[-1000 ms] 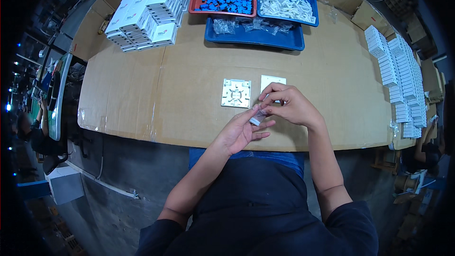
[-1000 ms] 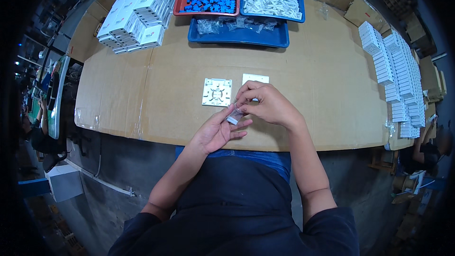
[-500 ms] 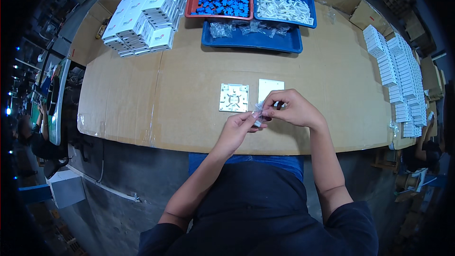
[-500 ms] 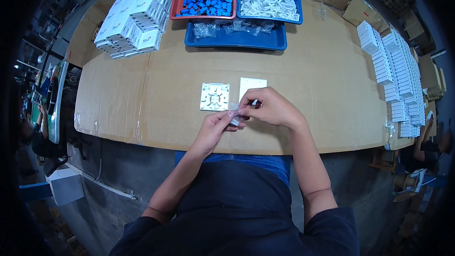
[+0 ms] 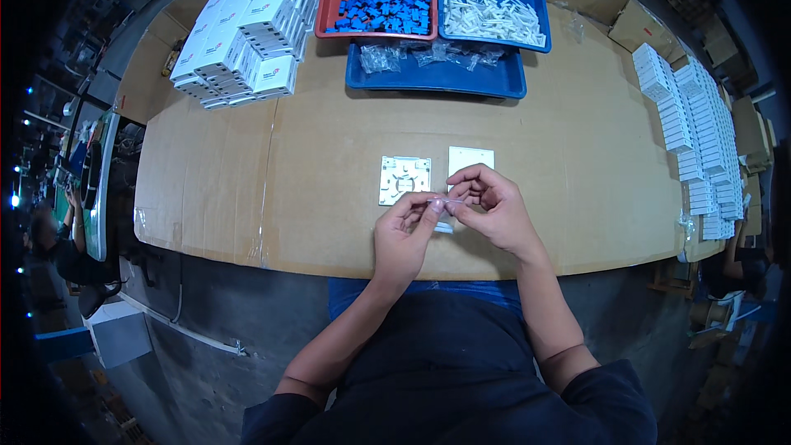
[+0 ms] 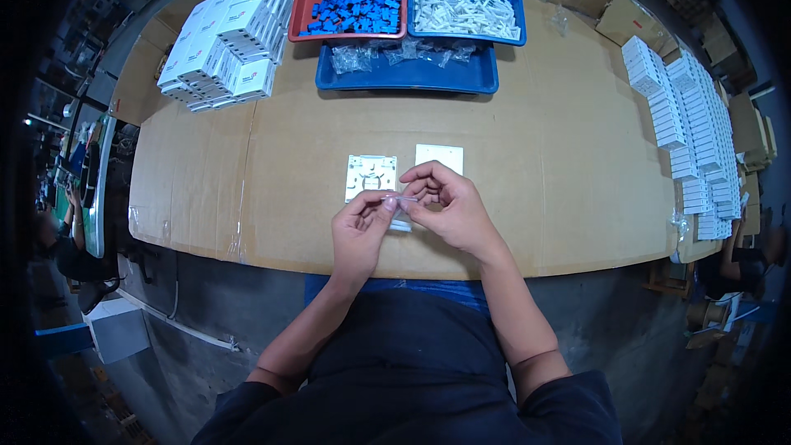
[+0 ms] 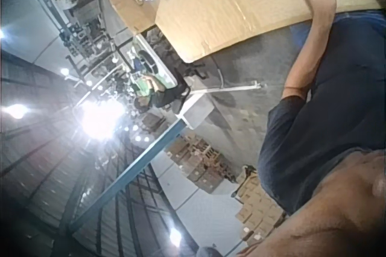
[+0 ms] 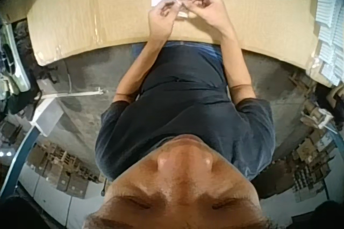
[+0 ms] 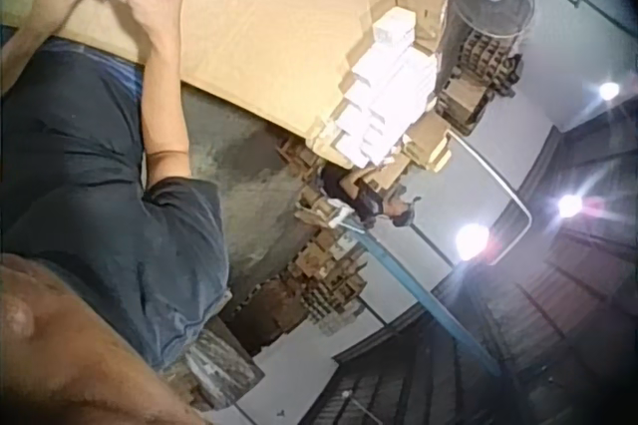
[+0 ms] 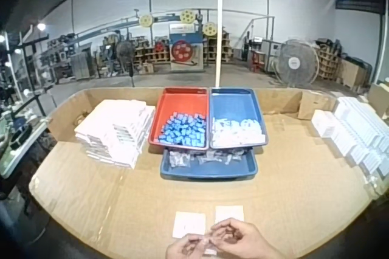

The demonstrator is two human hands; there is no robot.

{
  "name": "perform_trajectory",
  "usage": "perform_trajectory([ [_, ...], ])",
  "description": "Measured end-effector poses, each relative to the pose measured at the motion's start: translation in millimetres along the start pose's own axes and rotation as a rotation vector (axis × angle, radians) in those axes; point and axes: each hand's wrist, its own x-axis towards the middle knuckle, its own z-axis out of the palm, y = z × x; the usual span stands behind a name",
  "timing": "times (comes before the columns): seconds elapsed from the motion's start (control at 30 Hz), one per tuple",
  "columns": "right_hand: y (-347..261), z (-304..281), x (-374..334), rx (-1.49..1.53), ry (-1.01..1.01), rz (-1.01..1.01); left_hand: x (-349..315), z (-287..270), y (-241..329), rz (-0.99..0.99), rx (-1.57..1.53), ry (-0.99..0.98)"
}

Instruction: Assembling components into a small white plastic electronic enclosure, including adding a circuit board, internal hardware, and snapping the case shut.

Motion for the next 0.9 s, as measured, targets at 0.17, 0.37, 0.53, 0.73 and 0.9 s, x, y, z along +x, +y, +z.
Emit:
perform_trajectory([
  [0.17, 3.4, 11.0, -0.5, 0.096, 0.078, 0.019, 2.3, 0.1, -2.6, 0.087, -0.113, 0.099],
  [0.37, 19.4, 11.9, -2.9, 0.307, 0.124, 0.138, 3.2, -2.8, 0.5, 0.050, -0.105, 0.121],
  [0.53, 19.0, 15.0, -2.0, 0.250, 0.127, 0.106, 2.5, -5.3, -2.6, 0.036, -0.120, 0.110],
  [0.73, 23.0, 12.7, -1.3, 0.328, 0.134, 0.153, 4.0, -6.6, -3.1, 0.063, -0.127, 0.116],
  [0.9, 25.6, 12.0, -1.9, 0.314, 0.134, 0.132, 2.8, -6.5, -3.0, 0.040, -0.104, 0.105],
])
